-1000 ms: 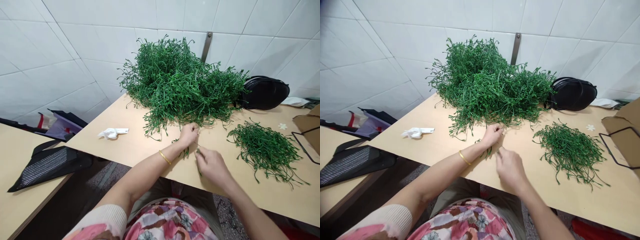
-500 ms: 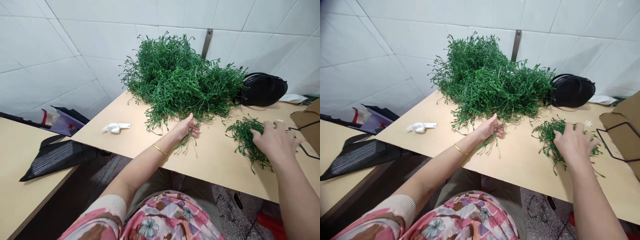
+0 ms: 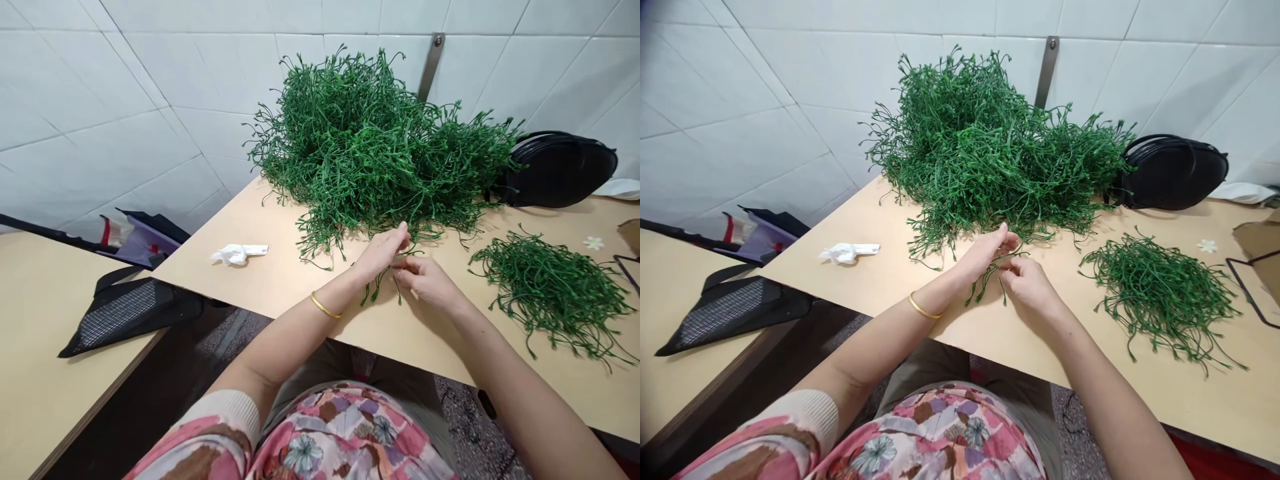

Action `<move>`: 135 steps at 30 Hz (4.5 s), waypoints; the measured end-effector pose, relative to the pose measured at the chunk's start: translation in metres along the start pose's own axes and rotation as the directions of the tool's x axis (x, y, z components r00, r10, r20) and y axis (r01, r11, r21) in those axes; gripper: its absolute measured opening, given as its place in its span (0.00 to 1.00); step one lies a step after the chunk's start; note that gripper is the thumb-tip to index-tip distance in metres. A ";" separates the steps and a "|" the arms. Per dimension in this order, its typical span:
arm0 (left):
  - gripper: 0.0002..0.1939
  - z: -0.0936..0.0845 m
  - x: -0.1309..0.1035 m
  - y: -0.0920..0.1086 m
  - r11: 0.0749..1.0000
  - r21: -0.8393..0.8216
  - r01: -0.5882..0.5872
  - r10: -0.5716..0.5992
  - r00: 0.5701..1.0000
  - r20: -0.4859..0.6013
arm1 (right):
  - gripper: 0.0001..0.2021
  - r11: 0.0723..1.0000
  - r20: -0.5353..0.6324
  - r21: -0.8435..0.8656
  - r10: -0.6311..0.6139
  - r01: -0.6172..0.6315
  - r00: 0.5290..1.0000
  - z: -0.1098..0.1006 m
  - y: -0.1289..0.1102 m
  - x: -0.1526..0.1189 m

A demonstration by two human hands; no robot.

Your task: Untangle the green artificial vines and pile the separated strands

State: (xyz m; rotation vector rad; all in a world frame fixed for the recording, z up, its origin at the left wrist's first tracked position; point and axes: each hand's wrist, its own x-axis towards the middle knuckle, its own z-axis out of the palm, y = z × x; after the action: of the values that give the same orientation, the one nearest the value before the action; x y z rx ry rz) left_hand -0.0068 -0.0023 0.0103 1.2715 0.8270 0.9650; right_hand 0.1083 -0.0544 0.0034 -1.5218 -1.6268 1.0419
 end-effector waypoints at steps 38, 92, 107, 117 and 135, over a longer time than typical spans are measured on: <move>0.18 -0.018 0.011 -0.006 0.926 -0.213 0.311 -0.273 0.943 0.189 | 0.14 0.897 -0.159 0.438 0.022 0.050 0.987 -0.024 0.019 0.016; 0.07 -0.009 0.001 -0.003 0.954 0.291 -0.071 0.041 0.993 0.107 | 0.14 0.918 -0.035 0.396 0.041 -0.024 0.999 -0.027 0.013 0.013; 0.08 -0.017 0.006 -0.006 0.973 0.228 -0.033 -0.020 0.974 0.225 | 0.12 0.939 0.015 0.342 0.034 -0.037 0.999 -0.025 0.013 0.010; 0.09 -0.012 0.011 -0.011 0.953 0.294 -0.073 0.028 0.988 0.154 | 0.14 0.934 -0.063 -0.334 -0.158 0.128 0.985 -0.021 0.009 0.008; 0.05 -0.019 0.010 -0.013 0.994 -0.019 0.109 -0.107 0.990 0.092 | 0.16 0.996 -0.279 0.086 0.020 0.004 0.960 -0.050 0.005 -0.035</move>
State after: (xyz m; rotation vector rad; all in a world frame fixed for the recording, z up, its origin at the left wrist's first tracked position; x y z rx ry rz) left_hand -0.0183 0.0136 -0.0045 1.2282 0.8032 0.8224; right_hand 0.1578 -0.0838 0.0235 -1.5417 -1.3642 0.8457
